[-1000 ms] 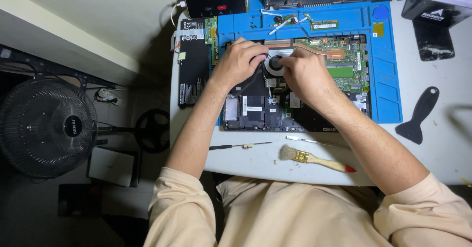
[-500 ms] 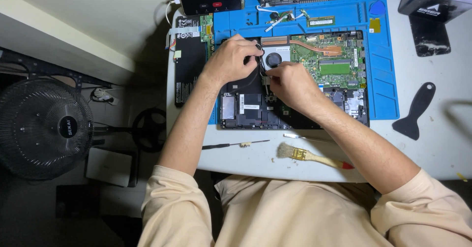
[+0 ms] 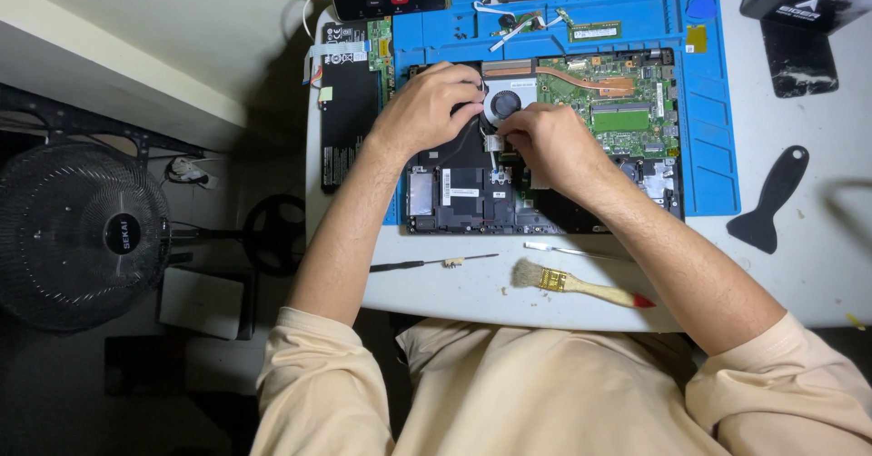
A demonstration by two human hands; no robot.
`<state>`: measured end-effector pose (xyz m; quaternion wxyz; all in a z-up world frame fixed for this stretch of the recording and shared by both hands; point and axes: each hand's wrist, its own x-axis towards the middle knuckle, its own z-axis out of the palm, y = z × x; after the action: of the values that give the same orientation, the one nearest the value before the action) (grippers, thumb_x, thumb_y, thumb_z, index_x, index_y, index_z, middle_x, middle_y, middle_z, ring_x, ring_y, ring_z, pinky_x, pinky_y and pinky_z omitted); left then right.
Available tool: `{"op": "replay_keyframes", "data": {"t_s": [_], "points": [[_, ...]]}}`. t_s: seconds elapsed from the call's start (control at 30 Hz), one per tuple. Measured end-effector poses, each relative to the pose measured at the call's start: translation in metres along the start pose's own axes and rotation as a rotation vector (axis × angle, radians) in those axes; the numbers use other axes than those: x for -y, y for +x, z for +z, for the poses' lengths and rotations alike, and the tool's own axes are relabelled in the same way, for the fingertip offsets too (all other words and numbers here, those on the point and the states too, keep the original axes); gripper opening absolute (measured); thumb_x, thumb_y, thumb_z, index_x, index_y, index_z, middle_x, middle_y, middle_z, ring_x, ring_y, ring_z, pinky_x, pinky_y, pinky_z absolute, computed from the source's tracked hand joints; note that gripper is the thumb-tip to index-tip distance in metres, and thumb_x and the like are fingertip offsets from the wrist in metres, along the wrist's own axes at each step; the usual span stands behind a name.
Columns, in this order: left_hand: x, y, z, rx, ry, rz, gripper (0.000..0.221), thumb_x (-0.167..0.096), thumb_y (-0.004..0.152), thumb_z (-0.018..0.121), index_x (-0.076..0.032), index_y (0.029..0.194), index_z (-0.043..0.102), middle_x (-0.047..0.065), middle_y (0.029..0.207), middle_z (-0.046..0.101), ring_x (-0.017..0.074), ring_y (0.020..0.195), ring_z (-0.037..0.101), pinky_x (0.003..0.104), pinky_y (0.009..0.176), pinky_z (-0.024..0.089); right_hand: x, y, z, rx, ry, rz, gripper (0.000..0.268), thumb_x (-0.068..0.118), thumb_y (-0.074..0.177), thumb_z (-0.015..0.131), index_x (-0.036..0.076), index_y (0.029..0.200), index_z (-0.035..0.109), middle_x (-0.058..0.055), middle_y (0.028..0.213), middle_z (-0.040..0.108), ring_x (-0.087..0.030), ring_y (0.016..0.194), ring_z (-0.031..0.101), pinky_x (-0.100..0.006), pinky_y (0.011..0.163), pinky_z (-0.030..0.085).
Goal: Completing the reassembly of a laptop by installing the cooling fan and connecting internal ribbon cables and screws.
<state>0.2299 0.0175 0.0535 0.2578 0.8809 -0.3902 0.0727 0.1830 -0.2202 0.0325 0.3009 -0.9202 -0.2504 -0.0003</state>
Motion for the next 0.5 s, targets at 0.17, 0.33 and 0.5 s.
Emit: {"op": "replay_keyframes", "data": {"t_s": [0.17, 0.33, 0.5], "points": [[-0.002, 0.000, 0.006, -0.029, -0.023, 0.019, 0.006, -0.006, 0.095, 0.072, -0.004, 0.091, 0.076, 0.012, 0.106, 0.073, 0.0308, 0.106, 0.069, 0.040, 0.089, 0.059, -0.013, -0.002, 0.004, -0.016, -0.039, -0.008, 0.016, 0.000, 0.090, 0.074, 0.008, 0.103, 0.078, -0.015, 0.091, 0.073, -0.039, 0.085, 0.075, -0.047, 0.067, 0.064], [-0.028, -0.002, 0.011, -0.028, -0.108, 0.003, 0.010, -0.002, 0.097, 0.070, -0.007, 0.094, 0.078, 0.011, 0.101, 0.076, 0.0266, 0.106, 0.069, 0.036, 0.092, 0.059, -0.010, -0.006, -0.006, -0.016, -0.041, -0.028, 0.014, 0.003, 0.089, 0.076, 0.010, 0.100, 0.078, -0.014, 0.089, 0.076, -0.035, 0.087, 0.075, -0.046, 0.073, 0.063], [-0.033, -0.007, 0.023, -0.030, -0.205, 0.000, 0.007, -0.007, 0.097, 0.071, -0.007, 0.096, 0.078, 0.012, 0.096, 0.077, 0.0277, 0.098, 0.072, 0.037, 0.086, 0.060, -0.021, -0.015, -0.026, -0.089, 0.103, 0.000, 0.009, 0.005, 0.096, 0.072, 0.008, 0.104, 0.076, -0.013, 0.094, 0.078, -0.033, 0.092, 0.074, -0.045, 0.083, 0.058]]}}
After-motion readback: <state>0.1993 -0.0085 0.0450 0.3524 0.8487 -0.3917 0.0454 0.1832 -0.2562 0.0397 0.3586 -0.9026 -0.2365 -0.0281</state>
